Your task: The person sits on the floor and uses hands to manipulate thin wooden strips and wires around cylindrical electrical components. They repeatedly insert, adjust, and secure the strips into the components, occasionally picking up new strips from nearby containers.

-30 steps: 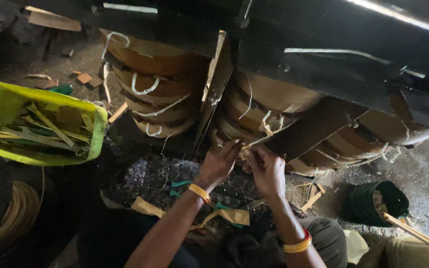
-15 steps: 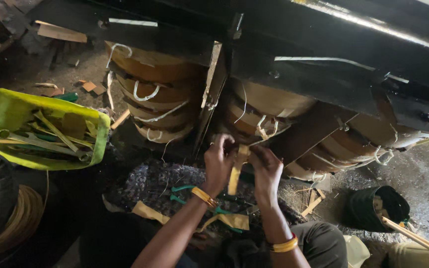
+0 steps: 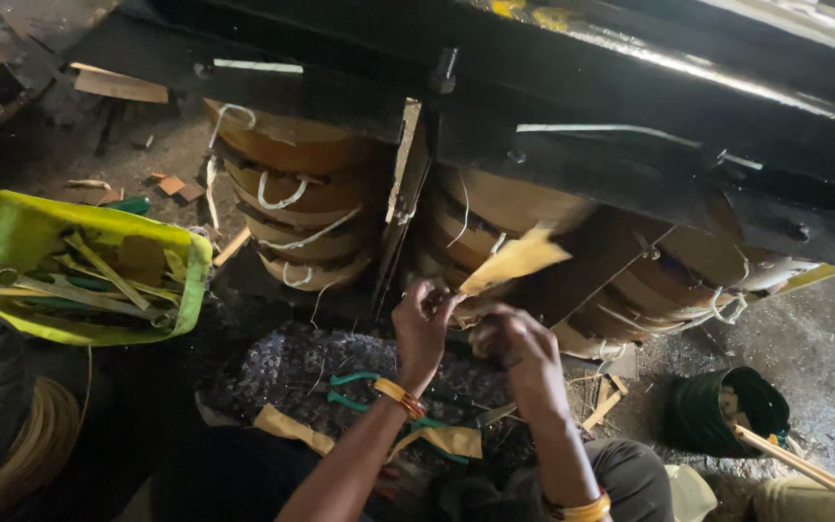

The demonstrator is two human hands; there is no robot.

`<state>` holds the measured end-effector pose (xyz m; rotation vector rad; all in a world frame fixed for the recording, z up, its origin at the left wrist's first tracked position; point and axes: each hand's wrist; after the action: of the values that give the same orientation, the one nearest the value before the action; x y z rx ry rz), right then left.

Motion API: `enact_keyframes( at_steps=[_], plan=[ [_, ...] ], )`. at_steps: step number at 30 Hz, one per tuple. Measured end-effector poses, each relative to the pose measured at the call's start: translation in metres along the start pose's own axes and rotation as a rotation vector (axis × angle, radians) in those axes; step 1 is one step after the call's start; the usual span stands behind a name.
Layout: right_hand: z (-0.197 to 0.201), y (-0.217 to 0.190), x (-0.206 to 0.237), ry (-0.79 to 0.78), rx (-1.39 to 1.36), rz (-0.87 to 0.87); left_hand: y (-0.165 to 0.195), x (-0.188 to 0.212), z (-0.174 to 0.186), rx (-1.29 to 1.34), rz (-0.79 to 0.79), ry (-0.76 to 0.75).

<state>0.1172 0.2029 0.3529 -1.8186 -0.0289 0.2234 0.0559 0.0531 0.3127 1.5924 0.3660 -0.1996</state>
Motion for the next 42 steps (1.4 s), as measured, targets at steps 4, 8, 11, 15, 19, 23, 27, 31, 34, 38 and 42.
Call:
enact_keyframes(
  at_steps=[4, 8, 11, 15, 19, 23, 27, 31, 34, 38, 42],
  plan=[
    [-0.017, 0.005, -0.021, 0.317, 0.302, 0.091, 0.008, 0.003, 0.008, -0.106, -0.213, -0.015],
    [-0.016, 0.022, -0.027, 0.387, 0.137, 0.086, 0.000, 0.002, 0.009, -0.278, -0.265, -0.050],
    [-0.011, 0.032, -0.028, 0.332, -0.133, 0.061, -0.013, 0.004, 0.003, -0.067, -0.107, -0.104],
    [-0.004, 0.036, -0.028, 0.305, -0.196, -0.005, -0.019, 0.007, 0.001, 0.070, -0.075, -0.211],
    [-0.003, 0.034, -0.024, 0.280, -0.074, -0.117, -0.007, 0.005, 0.004, -0.469, -0.274, -0.147],
    [-0.009, 0.030, -0.015, 0.292, 0.577, 0.109, 0.014, 0.008, 0.000, -0.524, -0.362, -0.104],
    [-0.016, 0.022, -0.013, 0.425, 0.894, 0.152, 0.022, 0.017, -0.008, -0.544, -0.301, -0.119],
    [-0.023, 0.018, -0.010, 0.466, 1.069, 0.226, 0.019, 0.020, -0.013, -0.546, -0.450, -0.065],
    [-0.025, 0.020, -0.006, 0.509, 0.719, 0.150, 0.016, 0.016, -0.011, -0.562, -0.352, -0.142],
    [-0.019, 0.023, -0.003, 0.426, 0.816, 0.305, 0.019, 0.009, -0.005, -0.576, -0.330, -0.250],
    [-0.007, 0.022, -0.004, 0.345, 1.168, 0.417, 0.031, 0.016, -0.007, -0.619, -0.405, -0.155]
  ],
)
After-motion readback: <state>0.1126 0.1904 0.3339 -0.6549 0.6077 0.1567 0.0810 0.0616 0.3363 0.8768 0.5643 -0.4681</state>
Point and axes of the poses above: each hand's wrist, its own x-axis away from the middle knuckle, its own z-axis out of the back of the hand, y = z × x, and after that the axes turned 6 degrees about -y, right-handed
